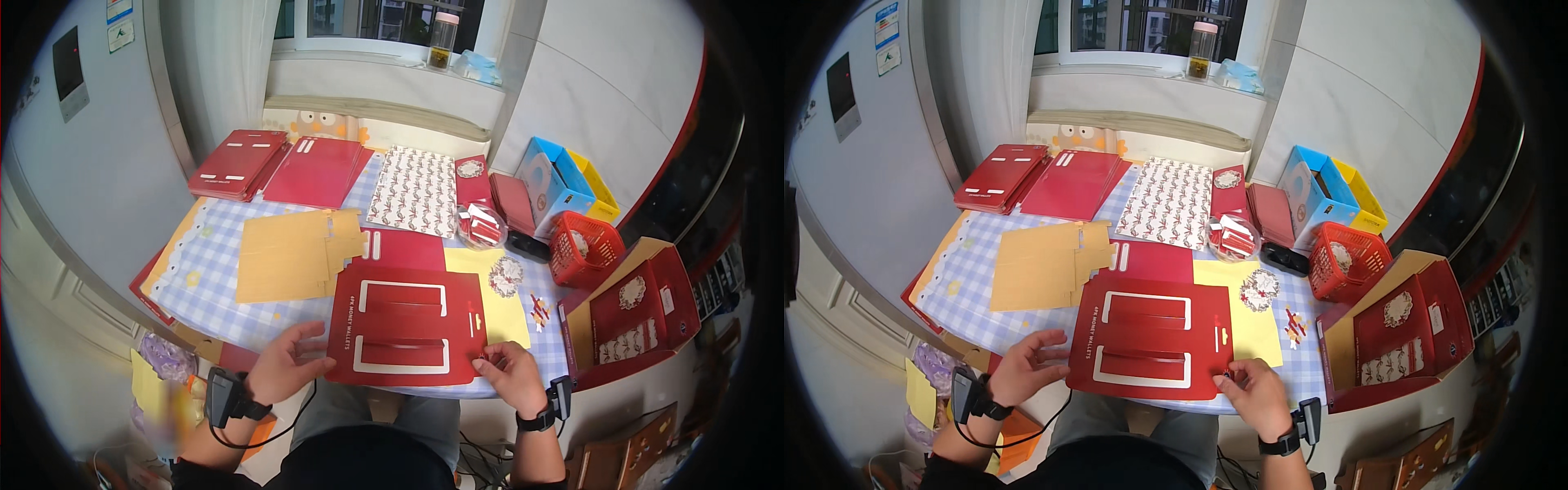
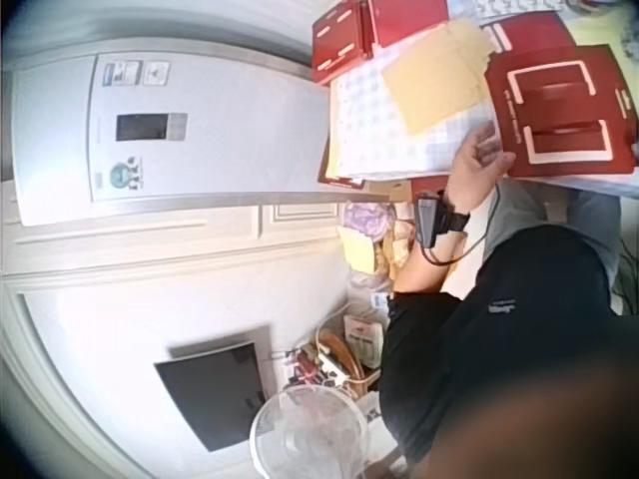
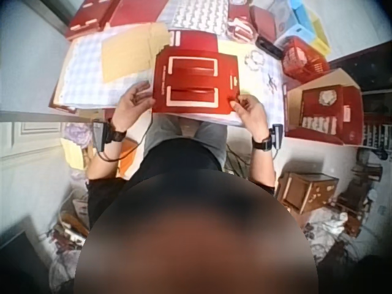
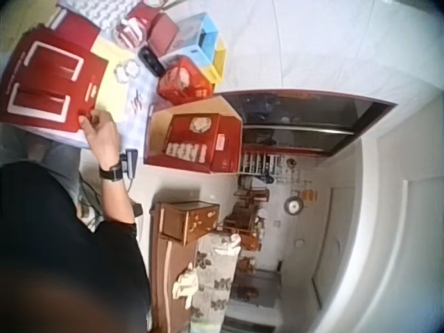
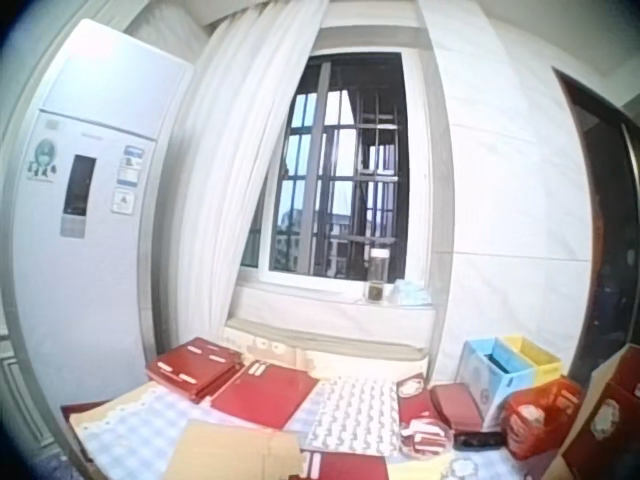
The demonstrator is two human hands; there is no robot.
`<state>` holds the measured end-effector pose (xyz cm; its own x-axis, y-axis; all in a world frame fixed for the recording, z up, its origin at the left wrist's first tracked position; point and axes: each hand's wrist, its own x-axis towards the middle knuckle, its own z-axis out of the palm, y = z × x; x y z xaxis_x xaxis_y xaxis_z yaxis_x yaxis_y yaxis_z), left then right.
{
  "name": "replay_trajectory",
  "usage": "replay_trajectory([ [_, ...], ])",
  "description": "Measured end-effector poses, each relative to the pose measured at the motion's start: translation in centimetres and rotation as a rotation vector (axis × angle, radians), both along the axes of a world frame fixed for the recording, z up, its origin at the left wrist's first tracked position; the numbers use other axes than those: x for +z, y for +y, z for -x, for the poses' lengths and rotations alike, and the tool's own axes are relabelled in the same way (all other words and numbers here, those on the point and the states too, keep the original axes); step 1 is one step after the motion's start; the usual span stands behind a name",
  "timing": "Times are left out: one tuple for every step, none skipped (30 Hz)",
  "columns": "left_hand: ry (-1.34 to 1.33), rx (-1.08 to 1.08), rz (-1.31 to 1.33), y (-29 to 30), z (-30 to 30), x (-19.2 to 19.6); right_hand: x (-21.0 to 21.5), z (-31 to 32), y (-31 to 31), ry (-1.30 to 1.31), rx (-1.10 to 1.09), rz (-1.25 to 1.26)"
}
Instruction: Assembling and organizing red money wallet packaging sets and envelopes.
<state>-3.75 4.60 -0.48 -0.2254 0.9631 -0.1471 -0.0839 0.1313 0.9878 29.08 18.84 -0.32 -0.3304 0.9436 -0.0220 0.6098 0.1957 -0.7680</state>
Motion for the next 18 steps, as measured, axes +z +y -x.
replay_trajectory([
  [-0.009, -0.016, 0.024, -0.2, -0.3, 0.4, -0.2, 0.4, -0.2, -0.026, 0.009, -0.059],
  [-0.010, -0.018, 0.022, -0.4, -0.7, 0.5, -0.2, 0.8, -0.4, -0.052, 0.017, -0.117],
  [-0.068, 0.024, -0.002, -0.8, -1.1, 0.5, 0.0, 1.1, -0.7, -0.031, -0.021, -0.048],
  [-0.125, 0.066, -0.027, -1.0, -1.3, 0.5, 0.1, 1.1, -0.7, -0.032, -0.022, -0.048],
  [-0.127, 0.065, -0.027, -1.0, -1.3, 0.2, 0.2, 1.0, -0.7, -0.034, -0.021, -0.070],
  [-0.162, 0.085, -0.025, -1.0, -1.4, -0.1, 0.2, 0.9, -0.8, -0.038, -0.019, -0.091],
  [-0.197, 0.105, -0.023, -1.0, -1.5, -0.2, 0.3, 0.9, -0.8, -0.040, -0.020, -0.090],
  [-0.199, 0.104, -0.022, -0.9, -1.6, 0.0, 0.3, 0.8, -0.9, -0.021, -0.040, -0.084],
  [-0.319, 0.131, 0.011, -0.6, -1.7, 0.5, 0.3, 0.9, -0.9, -0.002, -0.062, -0.078],
  [-0.439, 0.157, 0.045, -0.4, -1.8, 0.7, 0.3, 0.8, -0.8, -0.003, -0.065, -0.077],
  [-0.440, 0.154, 0.047, -0.3, -2.1, 0.5, 0.3, 0.8, -0.8, -0.034, -0.060, -0.091],
  [-0.469, 0.133, 0.009, 0.0, -2.3, 0.1, 0.3, 0.8, -0.8, -0.064, -0.058, -0.106],
  [-0.498, 0.110, -0.029, 0.2, -2.4, -0.2, 0.2, 0.8, -0.7, -0.066, -0.065, -0.106],
  [-0.501, 0.102, -0.026, 0.4, -2.5, -0.2, 0.0, 0.8, -0.6, -0.032, -0.055, -0.108],
  [-0.352, 0.030, -0.094, 0.6, -2.8, -0.2, -0.3, 0.5, -0.5, -0.005, -0.049, -0.109],
  [-0.204, -0.042, -0.163, 0.9, -3.1, -0.3, -0.6, 0.3, -0.4, -0.015, -0.061, -0.108],
  [-0.215, -0.054, -0.160, 1.0, -3.4, -0.2, -1.0, 0.2, -0.3, 0.059, -0.060, -0.075],
  [-0.162, -0.003, -0.187, 1.1, -3.6, 0.0, -1.3, 0.1, -0.2, 0.134, -0.063, -0.043],
])
